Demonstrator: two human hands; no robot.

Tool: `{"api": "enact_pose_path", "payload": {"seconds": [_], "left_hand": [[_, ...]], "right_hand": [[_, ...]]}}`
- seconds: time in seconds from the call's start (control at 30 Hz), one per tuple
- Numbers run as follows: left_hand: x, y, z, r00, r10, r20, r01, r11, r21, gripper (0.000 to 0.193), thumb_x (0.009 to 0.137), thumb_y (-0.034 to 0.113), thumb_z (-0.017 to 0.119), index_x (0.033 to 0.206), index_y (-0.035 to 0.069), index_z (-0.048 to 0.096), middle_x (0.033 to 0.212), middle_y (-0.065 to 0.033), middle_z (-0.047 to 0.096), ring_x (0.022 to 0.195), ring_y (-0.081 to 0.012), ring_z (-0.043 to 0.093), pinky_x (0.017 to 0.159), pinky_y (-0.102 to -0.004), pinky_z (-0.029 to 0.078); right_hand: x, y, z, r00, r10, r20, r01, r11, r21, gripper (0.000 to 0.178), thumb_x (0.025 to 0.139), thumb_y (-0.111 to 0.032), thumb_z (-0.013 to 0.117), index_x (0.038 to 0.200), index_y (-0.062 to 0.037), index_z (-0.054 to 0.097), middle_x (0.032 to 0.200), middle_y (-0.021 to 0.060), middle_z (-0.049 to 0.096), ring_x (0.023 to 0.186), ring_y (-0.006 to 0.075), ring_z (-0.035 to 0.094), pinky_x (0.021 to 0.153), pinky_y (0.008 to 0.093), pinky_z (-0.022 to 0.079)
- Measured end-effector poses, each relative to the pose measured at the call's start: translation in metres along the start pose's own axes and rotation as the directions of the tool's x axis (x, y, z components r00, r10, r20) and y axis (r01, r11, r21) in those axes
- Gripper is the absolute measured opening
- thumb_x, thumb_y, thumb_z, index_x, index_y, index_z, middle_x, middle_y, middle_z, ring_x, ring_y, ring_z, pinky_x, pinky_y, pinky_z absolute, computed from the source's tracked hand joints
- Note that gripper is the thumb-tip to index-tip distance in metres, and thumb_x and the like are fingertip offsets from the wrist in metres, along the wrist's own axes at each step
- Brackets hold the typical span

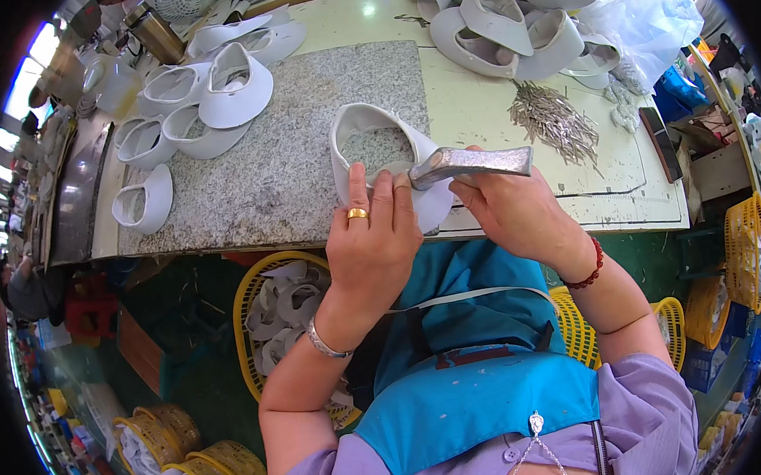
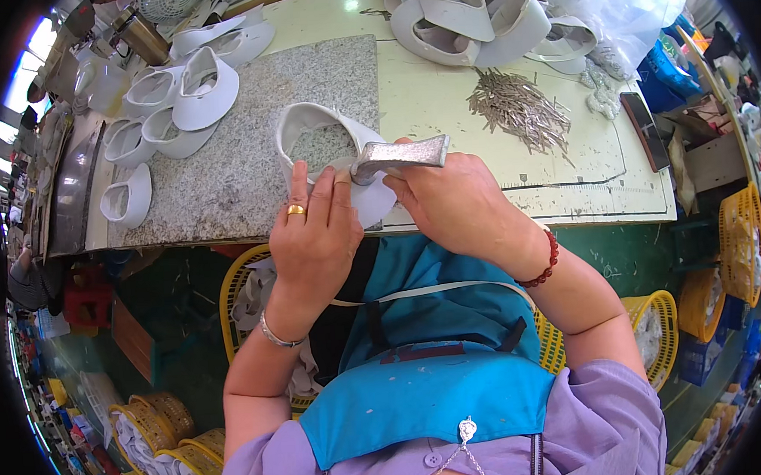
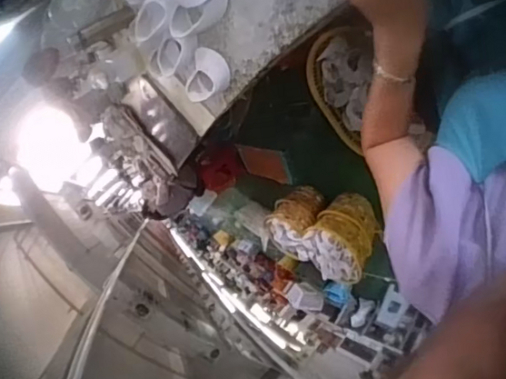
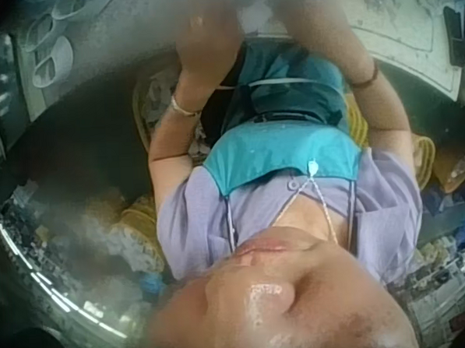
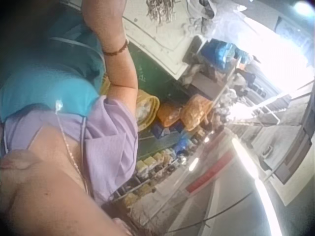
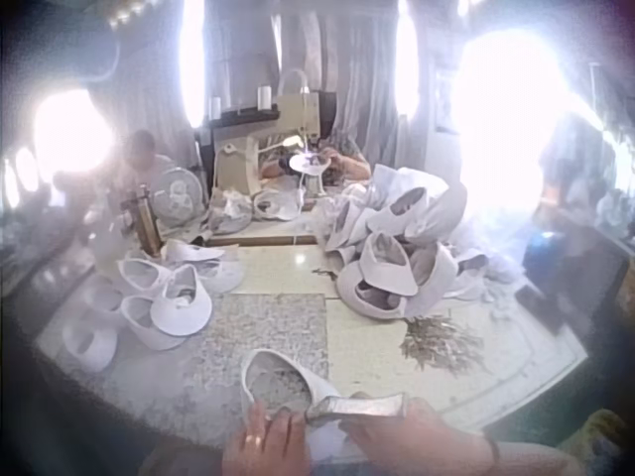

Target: The person attaches decorative bows to shoe uppers by threading metal fasteners through the bows, inserting them into the uppers, and hammering them secure.

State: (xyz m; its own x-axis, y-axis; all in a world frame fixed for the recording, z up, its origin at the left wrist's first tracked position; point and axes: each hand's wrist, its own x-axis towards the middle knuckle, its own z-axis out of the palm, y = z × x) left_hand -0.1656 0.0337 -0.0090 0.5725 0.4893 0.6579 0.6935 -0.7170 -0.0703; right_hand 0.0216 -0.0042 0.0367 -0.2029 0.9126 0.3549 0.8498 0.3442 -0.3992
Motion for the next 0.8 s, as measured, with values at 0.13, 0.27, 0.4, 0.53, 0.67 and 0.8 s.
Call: {"api": "enact_pose_path", "payload": {"seconds": [0.13,0.27,0.4,0.53,0.67,0.8], "left_hand": [[0.005,0.002,-0.002,0.992,0.0,0.127,-0.007,0.999,0.051,0.031,0.072,0.015,0.061,0.101,0.002,0.061,0.101,-0.0116,0.06,0.107,-0.0356,0.057,0.069,-0.0381,0.049],[0.01,-0.002,-0.01,0.978,-0.027,0.208,0.037,0.998,-0.045,0.037,0.069,0.015,0.063,0.105,0.003,0.06,0.107,-0.0091,0.059,0.116,-0.0346,0.051,0.091,-0.0457,0.04],[-0.001,0.0,-0.002,0.985,-0.122,0.119,0.136,0.985,-0.11,0.041,0.07,0.015,0.063,0.109,0.002,0.058,0.107,-0.0091,0.061,0.119,-0.0312,0.049,0.099,-0.048,0.03],[-0.004,0.001,0.002,0.973,-0.226,0.046,0.23,0.945,-0.234,0.049,0.072,0.015,0.063,0.116,-0.002,0.051,0.107,-0.0097,0.064,0.12,-0.0272,0.049,0.101,-0.0473,0.026],[-0.003,-0.001,0.006,0.975,-0.216,0.061,0.224,0.948,-0.225,0.052,0.071,0.015,0.064,0.118,-0.003,0.049,0.109,-0.0101,0.064,0.12,-0.0267,0.049,0.101,-0.0465,0.026],[-0.001,-0.002,0.003,0.97,-0.238,0.049,0.243,0.946,-0.214,0.052,0.071,0.016,0.065,0.117,-0.002,0.05,0.108,-0.0103,0.064,0.12,-0.0271,0.049,0.099,-0.047,0.028]], "right_hand": [[0.0,0.0,-0.006,0.995,0.065,0.074,-0.065,0.998,-0.013,0.019,0.087,-0.018,0.054,0.097,-0.0054,0.064,0.078,0.0157,0.063,0.063,0.0342,0.06,0.058,0.0424,0.049],[0.003,0.0,-0.011,1.0,0.017,0.01,-0.017,1.0,-0.001,0.017,0.086,-0.016,0.055,0.098,-0.0063,0.062,0.075,0.0129,0.062,0.064,0.0336,0.06,0.057,0.0419,0.048],[0.008,-0.017,-0.017,0.991,0.011,-0.135,0.003,0.995,0.104,0.016,0.085,-0.013,0.056,0.1,-0.008,0.06,0.075,0.0099,0.06,0.063,0.0318,0.059,0.055,0.0394,0.048],[0.011,-0.006,0.005,0.998,-0.039,0.056,0.048,0.983,-0.175,0.018,0.082,-0.009,0.056,0.1,-0.0098,0.059,0.081,0.0089,0.06,0.062,0.0283,0.06,0.052,0.0379,0.048],[0.023,-0.005,-0.012,0.999,-0.038,0.004,0.039,0.99,-0.136,0.018,0.082,-0.009,0.056,0.099,-0.009,0.059,0.081,0.0094,0.059,0.062,0.0279,0.06,0.051,0.0374,0.048],[0.015,-0.015,-0.013,0.978,-0.156,-0.141,0.154,0.988,-0.025,0.014,0.082,-0.008,0.056,0.096,-0.008,0.057,0.075,0.0084,0.058,0.061,0.0268,0.06,0.05,0.0359,0.047]]}}
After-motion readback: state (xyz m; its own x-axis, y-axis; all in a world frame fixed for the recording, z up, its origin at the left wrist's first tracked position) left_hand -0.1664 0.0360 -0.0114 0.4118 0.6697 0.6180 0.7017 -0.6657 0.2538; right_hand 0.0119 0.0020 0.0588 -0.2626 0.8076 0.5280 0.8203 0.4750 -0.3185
